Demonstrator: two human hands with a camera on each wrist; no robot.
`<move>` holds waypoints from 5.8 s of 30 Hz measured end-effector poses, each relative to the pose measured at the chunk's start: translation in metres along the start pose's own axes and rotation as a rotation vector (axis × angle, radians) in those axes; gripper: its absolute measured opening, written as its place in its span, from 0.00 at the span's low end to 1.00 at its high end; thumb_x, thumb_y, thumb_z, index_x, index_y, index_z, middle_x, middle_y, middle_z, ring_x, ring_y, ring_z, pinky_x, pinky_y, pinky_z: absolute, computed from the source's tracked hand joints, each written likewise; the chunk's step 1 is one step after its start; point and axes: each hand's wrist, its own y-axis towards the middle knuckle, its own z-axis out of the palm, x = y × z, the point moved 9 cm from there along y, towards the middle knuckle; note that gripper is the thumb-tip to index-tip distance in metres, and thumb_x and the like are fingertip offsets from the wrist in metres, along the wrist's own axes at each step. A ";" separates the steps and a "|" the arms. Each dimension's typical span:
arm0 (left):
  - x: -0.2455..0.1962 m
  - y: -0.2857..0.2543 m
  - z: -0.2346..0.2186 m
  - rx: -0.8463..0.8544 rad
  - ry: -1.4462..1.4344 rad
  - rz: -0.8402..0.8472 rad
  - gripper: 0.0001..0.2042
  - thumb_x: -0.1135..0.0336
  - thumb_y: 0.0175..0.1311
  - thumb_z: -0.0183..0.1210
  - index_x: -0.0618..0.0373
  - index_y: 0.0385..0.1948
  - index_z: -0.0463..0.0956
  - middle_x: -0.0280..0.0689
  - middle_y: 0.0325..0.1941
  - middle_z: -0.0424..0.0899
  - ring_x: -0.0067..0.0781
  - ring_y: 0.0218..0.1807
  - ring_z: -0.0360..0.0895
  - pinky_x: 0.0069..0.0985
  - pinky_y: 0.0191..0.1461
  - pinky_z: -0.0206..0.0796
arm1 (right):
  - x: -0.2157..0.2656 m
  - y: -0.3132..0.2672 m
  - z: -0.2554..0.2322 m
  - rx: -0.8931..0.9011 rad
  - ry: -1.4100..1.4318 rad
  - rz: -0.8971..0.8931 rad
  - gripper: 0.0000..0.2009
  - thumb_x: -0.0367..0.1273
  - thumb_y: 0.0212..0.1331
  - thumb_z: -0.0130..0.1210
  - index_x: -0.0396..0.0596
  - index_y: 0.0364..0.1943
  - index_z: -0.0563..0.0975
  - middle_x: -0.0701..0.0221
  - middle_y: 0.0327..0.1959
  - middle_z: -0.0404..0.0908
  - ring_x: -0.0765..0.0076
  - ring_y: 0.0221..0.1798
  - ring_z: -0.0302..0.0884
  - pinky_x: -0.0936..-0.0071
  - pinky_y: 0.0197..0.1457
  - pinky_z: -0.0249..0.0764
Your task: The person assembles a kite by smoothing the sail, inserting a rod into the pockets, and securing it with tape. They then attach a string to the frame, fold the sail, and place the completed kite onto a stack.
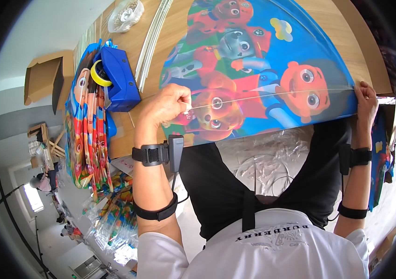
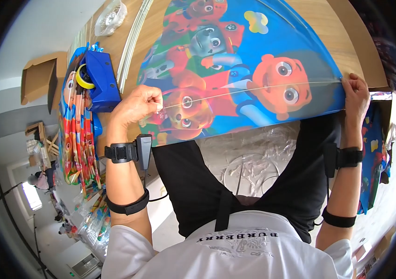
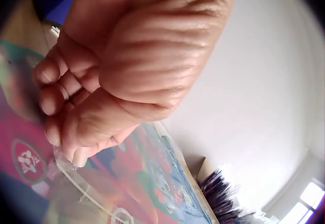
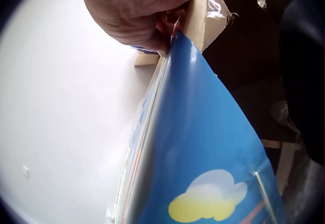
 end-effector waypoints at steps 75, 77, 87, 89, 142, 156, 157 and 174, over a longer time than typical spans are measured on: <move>-0.285 0.063 0.187 -0.452 0.551 0.630 0.46 0.40 0.50 0.59 0.60 0.66 0.51 0.54 0.70 0.49 0.54 0.73 0.42 0.58 0.69 0.30 | 0.011 -0.004 -0.010 0.126 0.425 0.235 0.06 0.29 0.37 0.62 0.42 0.19 0.78 0.64 0.26 0.76 0.58 0.32 0.76 0.68 0.34 0.72; -0.287 0.066 0.187 -0.462 0.589 0.621 0.46 0.39 0.50 0.59 0.61 0.66 0.51 0.55 0.70 0.50 0.55 0.72 0.43 0.58 0.69 0.31 | 0.016 -0.006 -0.013 0.103 0.363 0.215 0.06 0.29 0.38 0.62 0.42 0.20 0.78 0.63 0.26 0.76 0.58 0.32 0.76 0.67 0.34 0.72; -0.304 0.067 0.156 -0.511 0.428 0.723 0.32 0.53 0.61 0.55 0.61 0.63 0.57 0.50 0.68 0.58 0.53 0.71 0.48 0.47 0.70 0.39 | 0.021 -0.005 -0.017 0.120 0.539 0.297 0.08 0.26 0.36 0.62 0.38 0.22 0.76 0.60 0.19 0.78 0.63 0.26 0.79 0.70 0.29 0.73; -0.337 0.061 0.140 -0.514 0.370 0.853 0.24 0.67 0.60 0.55 0.62 0.58 0.64 0.49 0.62 0.67 0.52 0.67 0.57 0.36 0.69 0.47 | 0.021 -0.009 -0.013 0.120 0.622 0.361 0.08 0.25 0.35 0.62 0.38 0.21 0.75 0.61 0.18 0.77 0.66 0.26 0.78 0.71 0.29 0.73; -0.391 0.137 0.162 0.298 0.161 0.616 0.02 0.76 0.51 0.59 0.64 0.25 0.77 0.29 0.23 0.78 0.15 0.28 0.70 0.17 0.32 0.64 | 0.016 -0.049 -0.003 -0.141 0.890 0.513 0.07 0.29 0.52 0.57 0.36 0.28 0.77 0.56 0.24 0.78 0.57 0.27 0.78 0.67 0.32 0.72; -0.396 0.141 0.146 0.088 0.388 0.779 0.03 0.75 0.50 0.57 0.65 0.24 0.74 0.38 0.23 0.76 0.33 0.32 0.72 0.29 0.36 0.65 | 0.042 -0.080 0.016 0.541 0.905 0.371 0.18 0.41 0.50 0.65 0.39 0.23 0.75 0.78 0.15 0.70 0.81 0.21 0.66 0.75 0.23 0.62; -0.398 0.137 0.140 -0.066 0.534 0.865 0.04 0.75 0.50 0.59 0.64 0.26 0.75 0.40 0.27 0.77 0.39 0.36 0.73 0.32 0.40 0.66 | 0.051 -0.091 0.016 0.650 0.690 0.215 0.18 0.40 0.49 0.65 0.38 0.22 0.75 0.75 0.15 0.72 0.79 0.21 0.68 0.73 0.23 0.63; -0.259 -0.037 0.119 -0.674 0.612 0.537 0.25 0.75 0.48 0.59 0.66 0.52 0.66 0.50 0.42 0.77 0.53 0.46 0.74 0.41 0.47 0.65 | 0.123 -0.102 0.060 0.573 1.530 0.652 0.12 0.38 0.61 0.55 0.43 0.34 0.78 0.72 0.24 0.79 0.81 0.20 0.72 0.83 0.23 0.68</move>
